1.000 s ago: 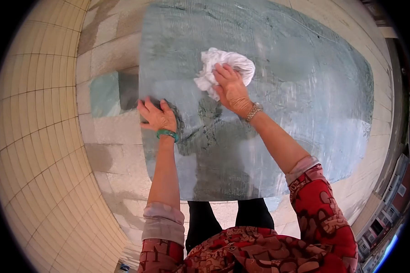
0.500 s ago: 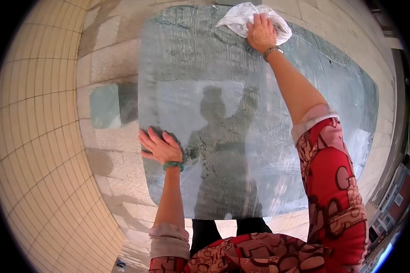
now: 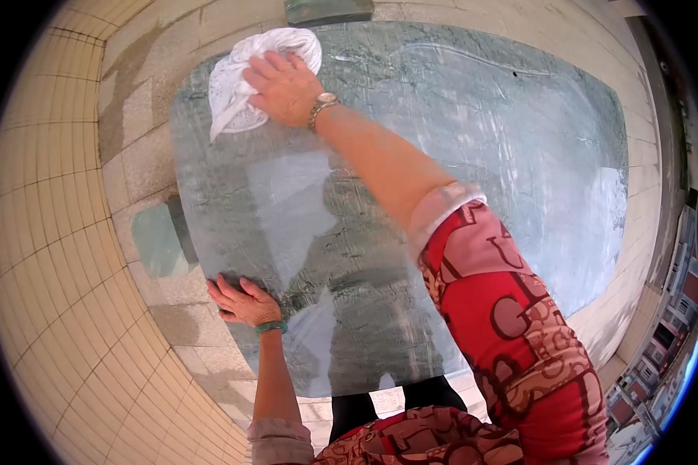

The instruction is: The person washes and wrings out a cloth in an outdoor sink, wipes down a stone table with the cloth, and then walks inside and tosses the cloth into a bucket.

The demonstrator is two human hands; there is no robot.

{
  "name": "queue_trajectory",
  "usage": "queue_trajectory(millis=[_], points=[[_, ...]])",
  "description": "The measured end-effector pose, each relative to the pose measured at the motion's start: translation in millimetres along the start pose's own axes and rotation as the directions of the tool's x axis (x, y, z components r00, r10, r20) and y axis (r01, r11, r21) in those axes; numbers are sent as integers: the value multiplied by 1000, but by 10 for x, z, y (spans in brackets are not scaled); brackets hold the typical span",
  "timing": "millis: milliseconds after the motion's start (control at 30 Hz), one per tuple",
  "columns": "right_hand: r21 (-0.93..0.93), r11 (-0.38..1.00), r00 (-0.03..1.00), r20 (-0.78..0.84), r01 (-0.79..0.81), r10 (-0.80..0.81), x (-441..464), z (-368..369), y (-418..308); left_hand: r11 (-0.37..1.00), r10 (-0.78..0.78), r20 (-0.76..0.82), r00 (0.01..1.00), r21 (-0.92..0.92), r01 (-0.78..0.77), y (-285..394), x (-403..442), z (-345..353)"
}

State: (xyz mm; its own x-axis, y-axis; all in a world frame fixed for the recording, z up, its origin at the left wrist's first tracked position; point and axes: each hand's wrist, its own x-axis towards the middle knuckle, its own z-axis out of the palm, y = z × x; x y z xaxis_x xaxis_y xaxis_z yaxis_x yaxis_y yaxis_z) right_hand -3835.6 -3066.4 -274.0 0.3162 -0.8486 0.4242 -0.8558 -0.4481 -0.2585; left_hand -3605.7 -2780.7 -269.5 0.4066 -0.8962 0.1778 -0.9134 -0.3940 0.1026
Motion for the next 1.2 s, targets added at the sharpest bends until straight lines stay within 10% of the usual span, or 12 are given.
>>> queue_trajectory(millis=[133, 167, 233, 300, 400, 800, 967, 1100, 1200], points=[[-327, 882, 940, -76, -338, 332, -838, -790, 1689, 998, 38, -59, 998, 59, -35, -32, -12, 38], [-674, 652, 876, 13, -349, 482, -1285, -1000, 2204, 997, 41, -66, 997, 73, -36, -30, -14, 44], [-462, 542, 644, -87, -702, 760, -2216, -1744, 2744, 997, 41, -70, 997, 70, -37, -26, -15, 50], [-473, 128, 194, -93, -872, 977, -3288, -2299, 3073, 996, 46, -81, 996, 85, -39, -39, -21, 75], [-524, -61, 35, -170, -849, 985, -4550, -2802, 2613, 998, 30, -38, 999, 63, -28, -22, -32, 41], [-424, 211, 281, -108, -881, 954, -5362, -2468, -1286, 995, 40, -31, 999, 90, -38, -144, -26, 198], [-193, 489, 429, 283, -851, 858, -4867, -2108, -3062, 998, 33, -78, 996, 60, -28, -222, 33, 308], [9, 688, 619, 443, -726, 648, -5126, -2184, -3396, 995, 71, 17, 997, 70, -73, -304, 84, 148], [-20, 705, 641, 399, -708, 656, -5615, -2499, -3036, 937, 280, 132, 951, -251, -241, -398, 39, -62]])
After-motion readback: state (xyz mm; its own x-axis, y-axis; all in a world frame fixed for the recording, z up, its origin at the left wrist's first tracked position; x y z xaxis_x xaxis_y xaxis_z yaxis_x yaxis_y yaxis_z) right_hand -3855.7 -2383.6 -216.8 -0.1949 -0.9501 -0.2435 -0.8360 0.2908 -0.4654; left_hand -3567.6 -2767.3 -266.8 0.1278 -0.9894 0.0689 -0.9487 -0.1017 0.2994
